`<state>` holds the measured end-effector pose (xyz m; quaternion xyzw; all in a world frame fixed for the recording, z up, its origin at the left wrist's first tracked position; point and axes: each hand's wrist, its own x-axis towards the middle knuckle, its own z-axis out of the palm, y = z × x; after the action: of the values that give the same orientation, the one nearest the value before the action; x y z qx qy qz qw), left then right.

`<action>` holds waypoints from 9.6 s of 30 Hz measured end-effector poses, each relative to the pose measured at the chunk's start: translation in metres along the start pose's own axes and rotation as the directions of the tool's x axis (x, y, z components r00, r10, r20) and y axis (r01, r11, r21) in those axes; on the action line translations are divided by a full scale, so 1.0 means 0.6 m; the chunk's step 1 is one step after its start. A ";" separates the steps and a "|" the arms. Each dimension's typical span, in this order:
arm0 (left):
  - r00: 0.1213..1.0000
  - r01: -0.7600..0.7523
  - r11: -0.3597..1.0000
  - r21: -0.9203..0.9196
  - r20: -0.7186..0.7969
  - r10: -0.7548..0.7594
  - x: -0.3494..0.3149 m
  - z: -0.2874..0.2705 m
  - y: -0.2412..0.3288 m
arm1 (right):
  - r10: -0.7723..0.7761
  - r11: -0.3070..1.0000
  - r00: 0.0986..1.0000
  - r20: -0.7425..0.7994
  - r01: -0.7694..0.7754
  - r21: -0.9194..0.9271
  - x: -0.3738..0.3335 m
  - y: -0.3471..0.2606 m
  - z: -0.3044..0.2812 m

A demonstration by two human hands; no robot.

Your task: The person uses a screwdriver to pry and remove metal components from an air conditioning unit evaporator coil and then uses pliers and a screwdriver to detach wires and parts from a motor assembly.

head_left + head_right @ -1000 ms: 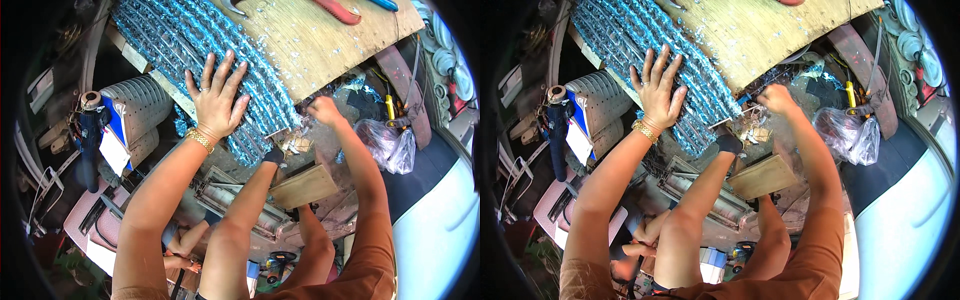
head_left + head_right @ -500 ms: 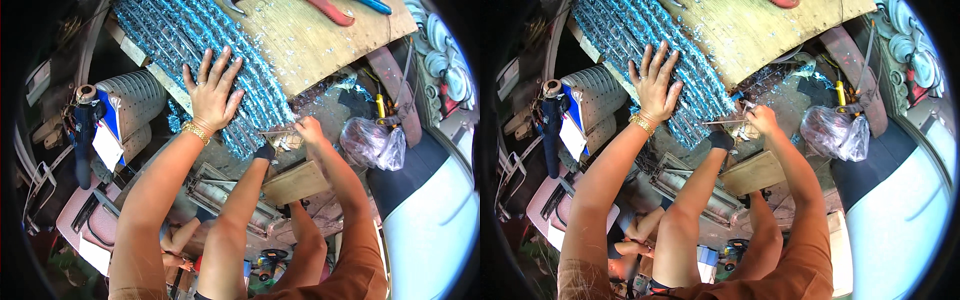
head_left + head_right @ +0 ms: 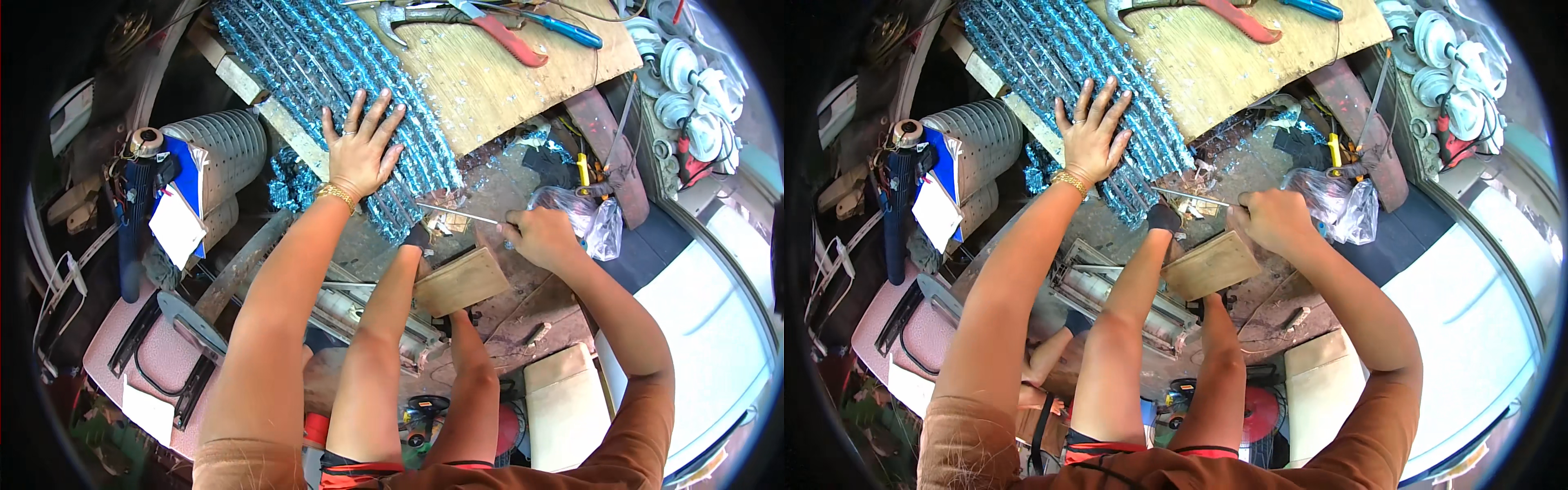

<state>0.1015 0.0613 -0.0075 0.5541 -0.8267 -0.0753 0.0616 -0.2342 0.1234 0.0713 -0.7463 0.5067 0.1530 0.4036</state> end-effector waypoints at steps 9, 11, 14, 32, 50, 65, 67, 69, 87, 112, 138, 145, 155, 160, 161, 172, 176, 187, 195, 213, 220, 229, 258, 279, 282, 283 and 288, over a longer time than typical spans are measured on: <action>1.000 -0.006 1.000 -0.030 -0.003 0.006 -0.002 0.006 -0.003 | 0.087 0.949 0.995 -0.040 -0.096 -0.301 -0.003 -0.127 -0.016; 1.000 -0.008 1.000 -0.015 -0.004 0.008 -0.001 0.006 -0.001 | 0.179 0.925 0.983 0.036 -0.156 -0.347 0.002 -0.134 -0.001; 0.999 -0.007 1.000 0.008 0.038 0.007 0.007 -0.003 0.004 | 0.223 0.932 0.958 0.178 -0.156 -0.326 -0.003 -0.124 0.040; 0.318 -0.084 -0.666 -0.742 0.613 -0.723 -0.268 0.114 0.201 | 0.069 0.995 0.864 -0.500 -0.021 0.102 -0.019 -0.102 0.002; 0.397 -0.175 -0.828 -0.533 0.731 -0.555 -0.261 0.129 0.222 | 0.202 0.959 0.864 -0.461 -0.080 0.271 0.129 -0.245 0.089; 0.463 -0.210 -0.978 -0.001 0.881 -0.100 -0.358 0.199 0.336 | 0.378 0.891 0.840 -0.391 -0.214 0.400 0.108 -0.243 0.165; 0.116 -0.301 -0.896 -0.327 0.920 -0.375 -0.385 0.164 0.369 | 0.365 0.910 0.795 -0.484 -0.195 0.366 0.109 -0.225 0.152; 0.195 -0.271 -0.912 -0.307 0.911 -0.365 -0.397 0.130 0.362 | 0.393 0.899 0.799 -0.454 -0.231 0.372 0.109 -0.206 0.142; 0.213 0.306 -0.511 -0.803 0.581 -0.785 -0.443 -0.080 -0.231 | 0.120 0.992 0.704 -0.700 -0.107 0.063 0.203 -0.026 -0.043; 0.792 0.320 0.944 -0.078 0.569 -0.221 -0.021 -0.032 0.064 | 0.522 0.805 0.817 -0.246 -0.376 0.459 0.116 -0.147 0.192; 0.697 0.430 0.897 -0.099 0.668 -0.261 -0.005 -0.035 0.079 | 0.405 0.913 0.887 -0.220 -0.403 0.060 0.103 -0.167 0.123; 0.761 0.428 0.902 -0.048 0.557 -0.332 0.009 -0.023 0.091 | 0.459 0.887 0.865 -0.200 -0.458 0.057 0.130 -0.193 0.052; 0.888 0.436 0.893 -0.113 0.214 -0.407 0.006 -0.073 0.008 | 0.654 0.436 0.631 0.417 -0.765 0.473 0.248 -0.140 0.088; 0.804 0.402 0.915 0.032 0.466 -0.370 0.073 -0.079 -0.043 | 0.713 0.325 0.606 0.354 -0.732 0.599 0.285 -0.102 0.178; 0.807 0.406 0.914 -0.005 0.472 -0.356 0.078 -0.080 -0.043 | 0.715 0.328 0.611 0.340 -0.722 0.610 0.288 -0.096 0.188; 0.710 0.471 0.882 0.002 0.593 -0.381 0.090 -0.087 -0.044 | 0.527 0.755 0.819 0.229 -0.574 0.316 0.303 -0.029 0.309; 0.685 0.484 0.875 -0.012 0.627 -0.371 0.092 -0.089 -0.045 | 0.346 0.902 0.936 0.065 -0.351 0.250 0.286 -0.021 0.315; 0.748 0.467 0.881 -0.070 0.563 -0.352 0.079 -0.077 -0.045 | 0.062 -0.483 0.635 0.770 -0.656 0.579 0.131 -0.160 0.036; 0.699 0.441 0.897 0.009 0.623 -0.350 0.090 -0.089 -0.049 | 0.401 0.072 0.506 0.764 -0.849 0.524 0.199 -0.185 -0.054; 0.874 0.315 0.949 0.001 0.390 -0.290 0.231 -0.146 -0.276 | 0.572 0.221 0.643 0.509 -0.718 0.660 0.269 -0.226 0.028; 0.822 0.300 0.952 0.053 0.492 -0.287 0.234 -0.166 -0.277 | 0.151 -0.505 0.645 0.749 -0.600 0.620 0.187 -0.350 -0.242; 0.835 0.339 0.941 -0.005 0.463 -0.298 0.250 -0.188 -0.258 | -0.107 -0.738 0.670 0.735 -0.549 0.393 0.169 -0.428 -0.393; 0.649 0.738 0.436 -0.515 0.363 -0.669 -0.032 -0.426 -0.175 | -0.055 -0.678 0.761 0.646 -0.504 0.536 0.290 -0.323 0.007; 0.660 0.492 0.849 0.193 0.554 -0.508 0.089 -0.336 -0.387 | -0.153 -0.859 0.766 0.624 -0.415 0.300 0.039 -0.567 -0.554; 0.673 0.469 0.871 0.147 0.580 -0.460 0.089 -0.347 -0.370 | -0.318 -0.867 0.774 0.548 -0.471 0.161 -0.060 -0.545 -0.517; 0.629 0.497 0.846 0.192 0.593 -0.504 0.089 -0.350 -0.361 | -0.470 -0.856 0.761 0.448 -0.516 -0.023 -0.089 -0.539 -0.509; 0.639 0.462 0.859 0.218 0.590 -0.493 0.096 -0.367 -0.358 | -0.440 -0.857 0.763 0.473 -0.514 0.033 -0.158 -0.564 -0.526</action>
<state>0.3154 -0.0849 0.1682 0.6961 -0.6240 -0.2496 -0.2523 -0.0351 -0.0013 0.4813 0.4733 0.2535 -0.1782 0.8246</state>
